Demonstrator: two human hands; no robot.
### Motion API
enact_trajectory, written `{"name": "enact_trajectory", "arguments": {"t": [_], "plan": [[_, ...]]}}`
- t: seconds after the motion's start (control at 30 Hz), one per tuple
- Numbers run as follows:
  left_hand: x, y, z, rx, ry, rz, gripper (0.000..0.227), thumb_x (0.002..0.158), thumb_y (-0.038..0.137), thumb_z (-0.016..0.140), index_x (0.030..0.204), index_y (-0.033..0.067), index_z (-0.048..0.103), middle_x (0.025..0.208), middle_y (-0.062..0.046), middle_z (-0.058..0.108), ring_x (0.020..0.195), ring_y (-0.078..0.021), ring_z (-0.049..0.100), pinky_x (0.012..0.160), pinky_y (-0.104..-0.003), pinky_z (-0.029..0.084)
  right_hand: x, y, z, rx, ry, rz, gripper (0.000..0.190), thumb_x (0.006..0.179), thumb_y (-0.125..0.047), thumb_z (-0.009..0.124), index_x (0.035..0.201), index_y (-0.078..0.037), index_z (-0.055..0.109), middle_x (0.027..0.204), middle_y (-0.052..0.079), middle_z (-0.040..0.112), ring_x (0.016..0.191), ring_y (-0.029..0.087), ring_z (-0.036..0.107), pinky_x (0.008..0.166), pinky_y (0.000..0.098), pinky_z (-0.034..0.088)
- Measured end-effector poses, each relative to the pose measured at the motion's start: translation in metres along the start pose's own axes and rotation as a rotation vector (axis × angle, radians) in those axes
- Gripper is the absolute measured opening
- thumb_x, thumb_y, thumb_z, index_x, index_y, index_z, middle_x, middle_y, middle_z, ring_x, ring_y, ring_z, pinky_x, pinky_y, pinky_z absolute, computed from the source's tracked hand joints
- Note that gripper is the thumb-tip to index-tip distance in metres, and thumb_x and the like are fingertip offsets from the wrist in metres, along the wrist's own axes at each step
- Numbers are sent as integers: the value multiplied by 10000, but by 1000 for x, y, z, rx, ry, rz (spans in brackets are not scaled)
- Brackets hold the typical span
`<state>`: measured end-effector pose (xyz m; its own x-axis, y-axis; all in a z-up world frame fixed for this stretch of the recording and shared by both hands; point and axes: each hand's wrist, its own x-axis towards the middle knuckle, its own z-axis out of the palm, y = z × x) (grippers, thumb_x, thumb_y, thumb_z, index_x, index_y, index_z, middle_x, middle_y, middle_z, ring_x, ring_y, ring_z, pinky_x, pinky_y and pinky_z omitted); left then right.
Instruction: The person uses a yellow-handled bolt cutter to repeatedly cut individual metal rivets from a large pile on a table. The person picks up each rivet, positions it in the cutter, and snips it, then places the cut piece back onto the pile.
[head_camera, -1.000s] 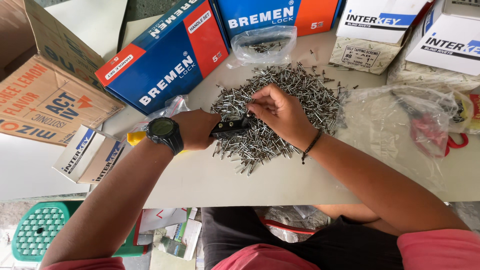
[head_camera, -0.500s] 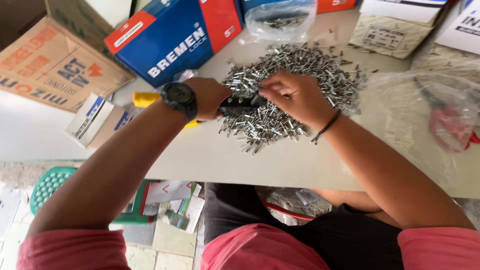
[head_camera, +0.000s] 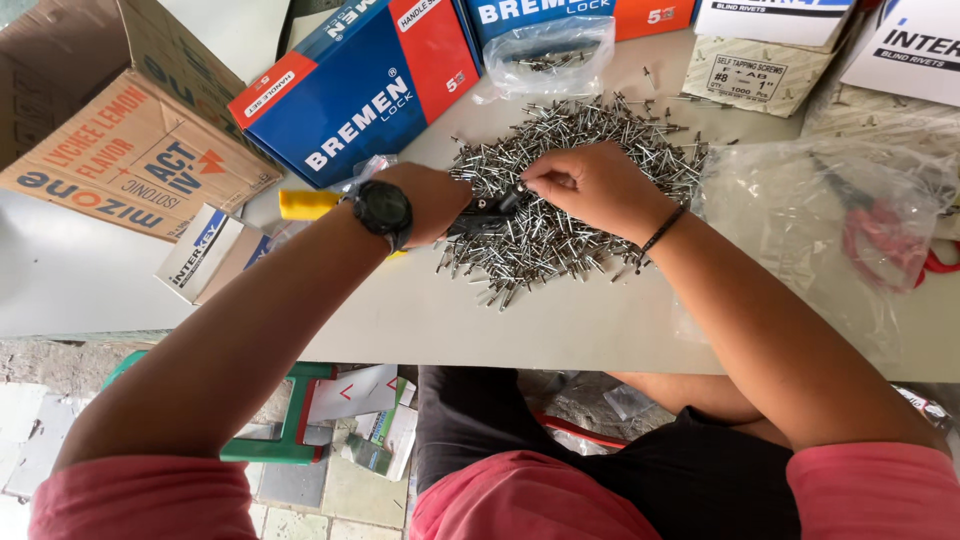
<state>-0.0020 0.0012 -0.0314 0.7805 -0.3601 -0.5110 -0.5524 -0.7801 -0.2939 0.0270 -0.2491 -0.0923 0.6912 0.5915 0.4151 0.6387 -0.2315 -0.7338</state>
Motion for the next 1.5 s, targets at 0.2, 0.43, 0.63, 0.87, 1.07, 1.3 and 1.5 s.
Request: {"name": "enact_trajectory", "arguments": {"t": [0.2, 0.43, 0.63, 0.87, 1.07, 1.3, 1.5], "plan": [[19, -7, -8, 233, -49, 55, 287, 868, 423, 779, 953, 150, 786, 859, -75, 772, 863, -294, 762, 785, -469, 617, 2, 3, -1, -100, -52, 39, 121, 1017, -58, 620, 1079, -17, 716, 812, 169, 744, 726, 262, 731, 633, 344, 565], [12, -9, 10, -33, -45, -63, 372, 813, 351, 799, 1097, 136, 692, 985, -146, 765, 1012, -386, 744, 851, -550, 591, 1, -6, -11, 66, -9, 71, 131, 1068, -108, 537, 1100, -30, 637, 823, 167, 709, 637, 231, 667, 586, 307, 540], [-5, -4, 45, -299, 89, -133, 320, 836, 333, 638, 1068, 135, 540, 938, -132, 717, 847, -416, 701, 679, -532, 541, 8, -25, -48, 142, 714, -298, 57, 1107, 5, 458, 1149, 9, 496, 962, 124, 569, 740, 197, 606, 634, 279, 523], [4, -9, 47, -293, 33, -127, 385, 854, 335, 654, 1144, 119, 521, 960, -141, 697, 847, -415, 683, 626, -535, 514, 73, -16, -68, -72, 803, -475, 114, 1116, -111, 468, 1132, -27, 543, 876, 94, 591, 621, 144, 461, 519, 279, 376], [-11, -8, 31, -329, 34, -90, 369, 851, 305, 590, 1173, 125, 562, 977, -177, 749, 1031, -439, 717, 850, -574, 575, 45, 4, -51, -338, -46, 391, 301, 1058, -207, 592, 1266, 7, 626, 1101, 222, 680, 1019, 373, 683, 923, 460, 546], [-9, -10, 23, -337, 34, -82, 368, 816, 308, 605, 1137, 129, 587, 963, -178, 751, 1029, -438, 720, 860, -564, 582, 15, -22, -41, -505, -416, 383, 310, 981, -246, 653, 1226, -58, 682, 1124, 206, 646, 1002, 385, 692, 848, 464, 567], [-7, -10, 20, -305, 14, -71, 393, 802, 333, 616, 1132, 119, 602, 944, -182, 753, 996, -432, 732, 824, -529, 590, 9, -7, -35, -441, -297, 302, 268, 1048, -256, 575, 1210, -89, 708, 1081, 147, 706, 1068, 314, 662, 874, 414, 572]]}}
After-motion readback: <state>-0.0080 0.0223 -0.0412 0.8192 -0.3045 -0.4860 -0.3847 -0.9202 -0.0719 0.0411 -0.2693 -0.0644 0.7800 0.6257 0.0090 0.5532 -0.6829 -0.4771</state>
